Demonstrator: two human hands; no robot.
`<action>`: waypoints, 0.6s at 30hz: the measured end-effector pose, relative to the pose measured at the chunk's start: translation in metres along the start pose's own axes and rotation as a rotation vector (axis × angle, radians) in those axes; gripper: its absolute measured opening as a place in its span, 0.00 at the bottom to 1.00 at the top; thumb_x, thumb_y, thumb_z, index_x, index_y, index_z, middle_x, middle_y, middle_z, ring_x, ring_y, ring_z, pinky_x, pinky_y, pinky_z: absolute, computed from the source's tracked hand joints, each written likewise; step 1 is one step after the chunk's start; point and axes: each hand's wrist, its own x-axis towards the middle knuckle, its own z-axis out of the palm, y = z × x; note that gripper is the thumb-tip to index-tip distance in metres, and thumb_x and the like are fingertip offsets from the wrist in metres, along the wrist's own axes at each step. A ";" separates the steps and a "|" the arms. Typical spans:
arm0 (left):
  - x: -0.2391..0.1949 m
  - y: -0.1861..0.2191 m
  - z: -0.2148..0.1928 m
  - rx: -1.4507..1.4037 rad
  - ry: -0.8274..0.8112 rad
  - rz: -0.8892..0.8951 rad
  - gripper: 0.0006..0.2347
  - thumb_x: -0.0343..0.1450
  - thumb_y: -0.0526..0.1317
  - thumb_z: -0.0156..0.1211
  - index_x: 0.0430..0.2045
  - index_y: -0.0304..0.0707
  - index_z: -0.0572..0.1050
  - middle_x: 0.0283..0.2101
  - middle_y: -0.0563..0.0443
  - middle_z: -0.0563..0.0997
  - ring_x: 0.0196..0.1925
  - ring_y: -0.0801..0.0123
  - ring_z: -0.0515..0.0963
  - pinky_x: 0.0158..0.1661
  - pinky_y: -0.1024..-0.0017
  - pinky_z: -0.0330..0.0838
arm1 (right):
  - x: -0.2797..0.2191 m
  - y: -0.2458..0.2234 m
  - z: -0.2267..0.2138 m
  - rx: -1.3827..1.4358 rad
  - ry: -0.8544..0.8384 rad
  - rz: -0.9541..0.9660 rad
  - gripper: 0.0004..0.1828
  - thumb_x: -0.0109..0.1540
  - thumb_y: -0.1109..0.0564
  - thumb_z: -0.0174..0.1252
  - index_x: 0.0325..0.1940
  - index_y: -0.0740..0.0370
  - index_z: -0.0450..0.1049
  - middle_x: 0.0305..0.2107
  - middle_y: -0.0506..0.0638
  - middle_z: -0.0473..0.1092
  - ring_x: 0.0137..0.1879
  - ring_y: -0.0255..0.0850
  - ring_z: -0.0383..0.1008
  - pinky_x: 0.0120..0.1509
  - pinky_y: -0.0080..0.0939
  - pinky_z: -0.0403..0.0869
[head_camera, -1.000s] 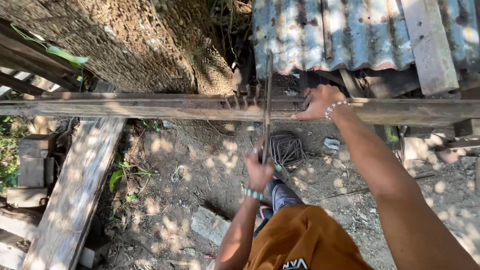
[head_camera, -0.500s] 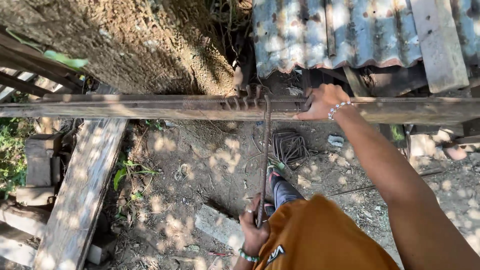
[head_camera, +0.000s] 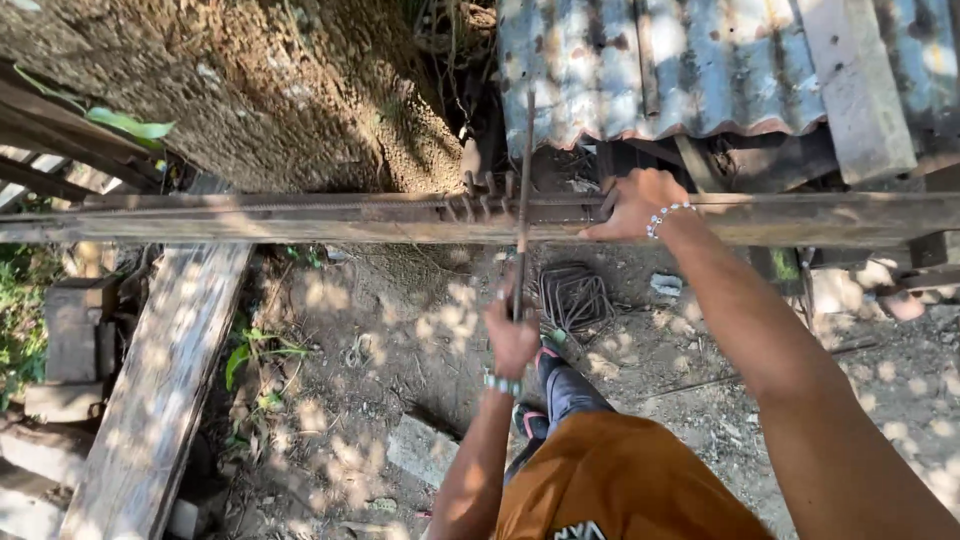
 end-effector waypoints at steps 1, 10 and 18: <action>-0.022 -0.012 -0.008 -0.006 0.006 0.118 0.23 0.57 0.28 0.56 0.46 0.48 0.83 0.17 0.47 0.76 0.16 0.71 0.72 0.22 0.71 0.64 | -0.004 -0.001 -0.005 0.031 -0.012 -0.018 0.51 0.39 0.08 0.54 0.54 0.36 0.78 0.43 0.50 0.80 0.52 0.52 0.81 0.56 0.50 0.79; -0.132 -0.069 -0.063 0.156 0.068 0.280 0.24 0.59 0.25 0.59 0.49 0.46 0.82 0.41 0.55 0.89 0.29 0.77 0.84 0.36 0.79 0.66 | 0.008 0.006 0.004 0.047 -0.062 -0.020 0.49 0.41 0.09 0.54 0.56 0.34 0.78 0.43 0.51 0.81 0.53 0.52 0.82 0.56 0.49 0.79; 0.030 0.021 0.018 0.077 -0.037 0.210 0.19 0.57 0.28 0.62 0.44 0.32 0.82 0.13 0.51 0.74 0.15 0.73 0.73 0.20 0.76 0.63 | 0.003 0.007 0.003 0.054 -0.006 0.007 0.46 0.36 0.08 0.55 0.49 0.30 0.79 0.42 0.47 0.81 0.51 0.51 0.82 0.56 0.48 0.78</action>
